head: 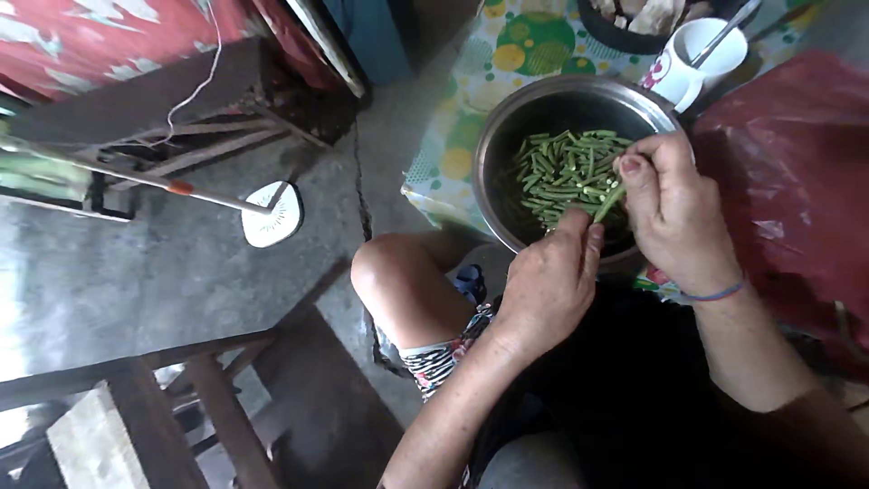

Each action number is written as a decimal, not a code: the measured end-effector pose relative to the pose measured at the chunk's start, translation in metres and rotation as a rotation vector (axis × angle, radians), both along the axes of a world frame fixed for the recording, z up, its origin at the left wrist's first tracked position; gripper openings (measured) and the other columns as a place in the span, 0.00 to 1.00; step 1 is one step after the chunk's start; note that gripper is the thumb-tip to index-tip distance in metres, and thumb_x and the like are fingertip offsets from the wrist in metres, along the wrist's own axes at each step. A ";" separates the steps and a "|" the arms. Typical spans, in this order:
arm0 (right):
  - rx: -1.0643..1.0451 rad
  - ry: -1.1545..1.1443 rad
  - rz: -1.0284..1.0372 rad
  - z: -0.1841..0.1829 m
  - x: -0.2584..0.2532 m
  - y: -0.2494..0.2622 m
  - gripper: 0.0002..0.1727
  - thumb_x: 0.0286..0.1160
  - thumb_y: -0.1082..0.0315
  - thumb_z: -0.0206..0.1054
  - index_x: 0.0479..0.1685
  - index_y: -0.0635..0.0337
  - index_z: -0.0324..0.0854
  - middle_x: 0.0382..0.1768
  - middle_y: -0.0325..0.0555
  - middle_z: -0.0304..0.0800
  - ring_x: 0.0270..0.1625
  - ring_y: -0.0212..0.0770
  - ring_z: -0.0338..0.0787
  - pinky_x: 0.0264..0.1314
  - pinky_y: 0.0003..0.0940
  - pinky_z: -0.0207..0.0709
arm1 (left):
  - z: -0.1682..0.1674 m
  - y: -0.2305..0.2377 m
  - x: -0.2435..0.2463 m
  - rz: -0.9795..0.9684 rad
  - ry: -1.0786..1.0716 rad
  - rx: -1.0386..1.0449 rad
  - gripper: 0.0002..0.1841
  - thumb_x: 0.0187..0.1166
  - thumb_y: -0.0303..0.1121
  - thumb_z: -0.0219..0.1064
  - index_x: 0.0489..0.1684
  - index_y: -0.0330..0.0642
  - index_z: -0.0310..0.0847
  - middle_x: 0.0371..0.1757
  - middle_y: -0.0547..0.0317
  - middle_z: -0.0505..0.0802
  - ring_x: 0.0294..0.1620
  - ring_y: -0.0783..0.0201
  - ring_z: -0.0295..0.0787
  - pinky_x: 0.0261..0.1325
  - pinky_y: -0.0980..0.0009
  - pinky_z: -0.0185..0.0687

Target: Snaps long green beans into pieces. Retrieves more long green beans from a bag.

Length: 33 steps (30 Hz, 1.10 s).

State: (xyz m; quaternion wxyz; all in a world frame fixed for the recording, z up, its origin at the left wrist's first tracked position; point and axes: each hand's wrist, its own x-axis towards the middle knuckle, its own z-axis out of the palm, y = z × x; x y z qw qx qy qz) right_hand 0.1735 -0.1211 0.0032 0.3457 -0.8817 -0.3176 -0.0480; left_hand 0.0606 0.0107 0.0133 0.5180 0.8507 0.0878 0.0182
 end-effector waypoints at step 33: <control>-0.332 0.326 -0.001 0.037 -0.013 -0.170 0.12 0.79 0.60 0.72 0.53 0.55 0.88 0.28 0.44 0.89 0.30 0.41 0.88 0.35 0.45 0.82 | -0.053 -0.037 0.021 -0.192 -0.438 0.707 0.19 0.78 0.39 0.70 0.67 0.72 0.88 0.81 0.46 0.80 0.83 0.34 0.70 0.73 0.25 0.64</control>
